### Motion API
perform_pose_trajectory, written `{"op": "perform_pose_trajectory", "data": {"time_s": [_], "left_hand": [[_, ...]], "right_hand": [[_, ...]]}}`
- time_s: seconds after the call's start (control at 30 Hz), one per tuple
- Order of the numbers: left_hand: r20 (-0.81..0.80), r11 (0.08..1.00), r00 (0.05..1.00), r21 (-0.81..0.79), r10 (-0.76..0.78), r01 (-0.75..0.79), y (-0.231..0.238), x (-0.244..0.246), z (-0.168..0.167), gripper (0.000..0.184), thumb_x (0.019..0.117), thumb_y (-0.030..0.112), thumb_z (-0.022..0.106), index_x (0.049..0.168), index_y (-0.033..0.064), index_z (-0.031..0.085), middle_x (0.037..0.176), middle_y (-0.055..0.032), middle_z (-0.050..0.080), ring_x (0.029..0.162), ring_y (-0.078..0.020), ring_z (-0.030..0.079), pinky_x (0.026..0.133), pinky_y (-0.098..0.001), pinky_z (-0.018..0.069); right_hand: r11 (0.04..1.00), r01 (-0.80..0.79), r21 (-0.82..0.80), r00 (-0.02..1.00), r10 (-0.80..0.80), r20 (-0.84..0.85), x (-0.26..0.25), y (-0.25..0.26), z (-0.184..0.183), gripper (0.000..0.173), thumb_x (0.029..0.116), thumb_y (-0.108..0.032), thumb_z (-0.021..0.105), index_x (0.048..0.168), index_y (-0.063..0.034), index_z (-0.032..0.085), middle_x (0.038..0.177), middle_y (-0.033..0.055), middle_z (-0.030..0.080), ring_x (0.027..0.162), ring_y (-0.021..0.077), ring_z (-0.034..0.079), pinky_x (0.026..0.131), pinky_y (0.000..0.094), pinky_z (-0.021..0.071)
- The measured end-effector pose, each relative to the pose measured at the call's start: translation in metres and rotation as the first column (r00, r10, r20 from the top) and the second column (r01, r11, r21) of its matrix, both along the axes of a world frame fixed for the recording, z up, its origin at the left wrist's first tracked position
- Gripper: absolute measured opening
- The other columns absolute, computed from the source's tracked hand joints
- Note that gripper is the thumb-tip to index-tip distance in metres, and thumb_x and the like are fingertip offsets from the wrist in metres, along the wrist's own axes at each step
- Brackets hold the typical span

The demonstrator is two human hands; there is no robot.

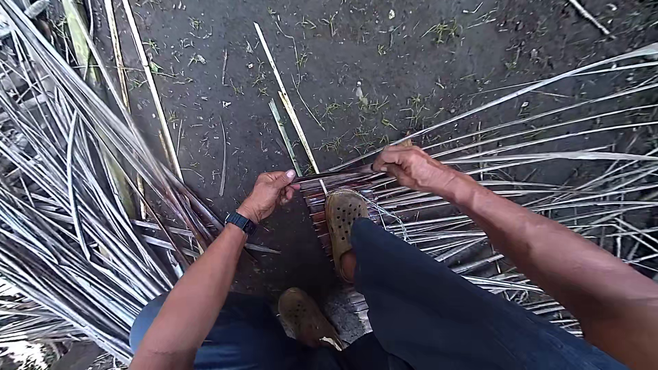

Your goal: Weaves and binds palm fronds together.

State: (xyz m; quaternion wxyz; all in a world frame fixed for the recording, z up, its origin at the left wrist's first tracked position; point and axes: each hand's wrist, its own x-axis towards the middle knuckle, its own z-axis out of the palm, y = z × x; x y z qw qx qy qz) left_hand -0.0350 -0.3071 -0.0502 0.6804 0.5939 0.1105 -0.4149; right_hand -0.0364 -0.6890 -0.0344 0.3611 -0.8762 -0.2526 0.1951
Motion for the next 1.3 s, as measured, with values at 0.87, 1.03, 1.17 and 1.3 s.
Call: {"op": "perform_pose_trajectory", "data": {"time_s": [0.87,1.03,1.17,1.3], "left_hand": [[0.304,0.89,0.945,0.454,-0.119,-0.033,-0.04,0.05,-0.049,0.033,0.0982,-0.004,0.045,0.125,0.0024,0.063,0.101,-0.0128,0.065,0.085,-0.0192,0.061,0.077,-0.0381,0.0522],[0.295,0.74,0.8,0.622,-0.523,0.255,-0.027,0.04,-0.047,0.085,0.0838,-0.005,0.065,0.158,0.019,0.031,0.113,-0.0121,0.071,0.1,-0.0329,0.07,0.085,-0.0572,0.0575],[0.2,0.563,0.703,0.757,-0.683,0.332,-0.017,0.033,-0.044,0.09,0.0905,0.005,0.07,0.164,0.0201,0.02,0.107,-0.0146,0.072,0.103,-0.0363,0.07,0.093,-0.0607,0.0548],[0.175,0.535,0.68,0.762,-0.712,0.364,0.016,0.027,-0.046,0.054,0.0901,0.003,0.07,0.141,0.0155,0.057,0.102,-0.0184,0.071,0.096,-0.0376,0.069,0.088,-0.0607,0.0556]], "right_hand": [[0.994,0.018,-0.106,0.997,-0.011,0.072,0.041,-0.001,-0.057,0.015,0.091,0.003,0.063,0.096,-0.0031,0.076,0.099,0.0163,0.071,0.103,0.0336,0.068,0.099,0.0496,0.0535],[0.992,-0.114,-0.053,0.975,0.122,0.184,0.042,0.081,-0.089,0.016,0.0947,-0.001,0.059,0.094,-0.005,0.074,0.095,0.0135,0.068,0.101,0.032,0.066,0.095,0.0458,0.0545],[0.986,-0.165,-0.036,0.961,0.169,0.218,0.041,0.118,-0.096,0.012,0.0941,-0.001,0.059,0.09,-0.0026,0.071,0.095,0.0147,0.067,0.1,0.0323,0.066,0.093,0.0444,0.0545],[0.968,-0.176,-0.181,0.963,0.207,0.172,0.04,0.1,-0.097,0.01,0.0913,0.001,0.061,0.093,-0.0043,0.07,0.094,0.0144,0.066,0.101,0.0344,0.065,0.091,0.048,0.054]]}}
